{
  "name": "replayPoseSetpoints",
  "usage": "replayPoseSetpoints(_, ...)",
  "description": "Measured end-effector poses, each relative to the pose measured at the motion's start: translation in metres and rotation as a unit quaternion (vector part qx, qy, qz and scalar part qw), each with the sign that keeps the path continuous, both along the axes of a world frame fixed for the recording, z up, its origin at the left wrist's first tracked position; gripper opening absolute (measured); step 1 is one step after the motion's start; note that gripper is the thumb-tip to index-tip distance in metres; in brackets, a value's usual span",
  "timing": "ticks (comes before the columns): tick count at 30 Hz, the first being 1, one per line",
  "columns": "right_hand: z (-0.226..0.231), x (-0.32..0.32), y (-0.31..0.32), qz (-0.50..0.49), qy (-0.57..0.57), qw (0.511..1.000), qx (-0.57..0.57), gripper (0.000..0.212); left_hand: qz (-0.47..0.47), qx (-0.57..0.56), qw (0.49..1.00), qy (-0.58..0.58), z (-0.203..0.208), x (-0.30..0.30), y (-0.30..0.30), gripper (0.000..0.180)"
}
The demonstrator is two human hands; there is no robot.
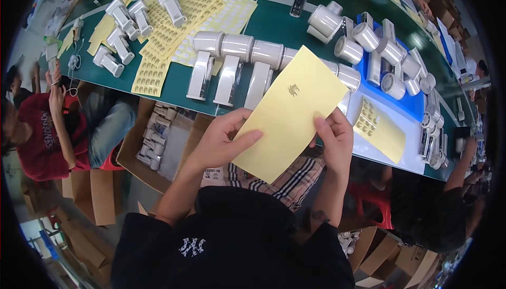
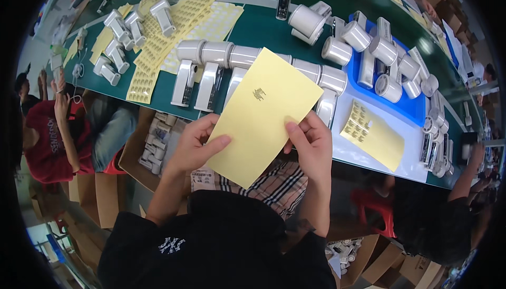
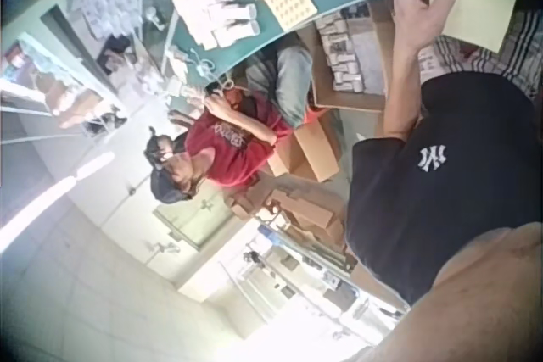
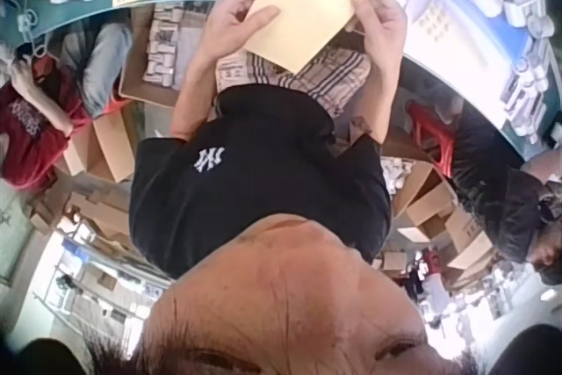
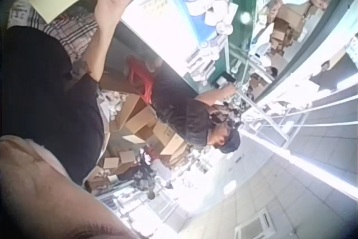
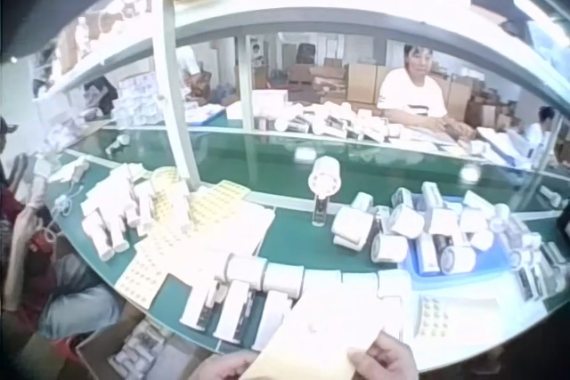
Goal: Applying small labels to white handheld electronic devices at a factory workstation.
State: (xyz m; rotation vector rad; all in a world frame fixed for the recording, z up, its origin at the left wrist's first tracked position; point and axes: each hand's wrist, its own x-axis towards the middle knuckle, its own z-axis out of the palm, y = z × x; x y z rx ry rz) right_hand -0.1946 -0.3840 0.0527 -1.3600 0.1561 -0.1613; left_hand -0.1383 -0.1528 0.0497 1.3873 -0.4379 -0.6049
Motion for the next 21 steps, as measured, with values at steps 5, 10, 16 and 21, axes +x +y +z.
replayPoseSetpoints(5, -0.005, -0.001, 0.002, 0.003, -0.019, 0.999, 0.032, 0.023, -0.025, 0.018, 0.999, -0.029, -0.003, -0.003, 0.003, 0.023)
replayPoseSetpoints(10, -0.008, -0.010, -0.002, 0.007, 0.001, 1.000, 0.013, 0.024, -0.044, 0.014, 0.998, -0.042, -0.005, -0.006, -0.004, 0.031)
replayPoseSetpoints(16, 0.000, -0.019, 0.001, 0.043, 0.047, 0.998, -0.030, 0.036, 0.105, -0.049, 0.993, -0.017, 0.009, -0.004, -0.028, 0.069)
replayPoseSetpoints(21, 0.001, -0.043, -0.046, -0.089, 0.001, 0.976, -0.199, 0.034, 0.129, -0.052, 0.989, -0.049, 0.012, 0.002, -0.035, 0.069)
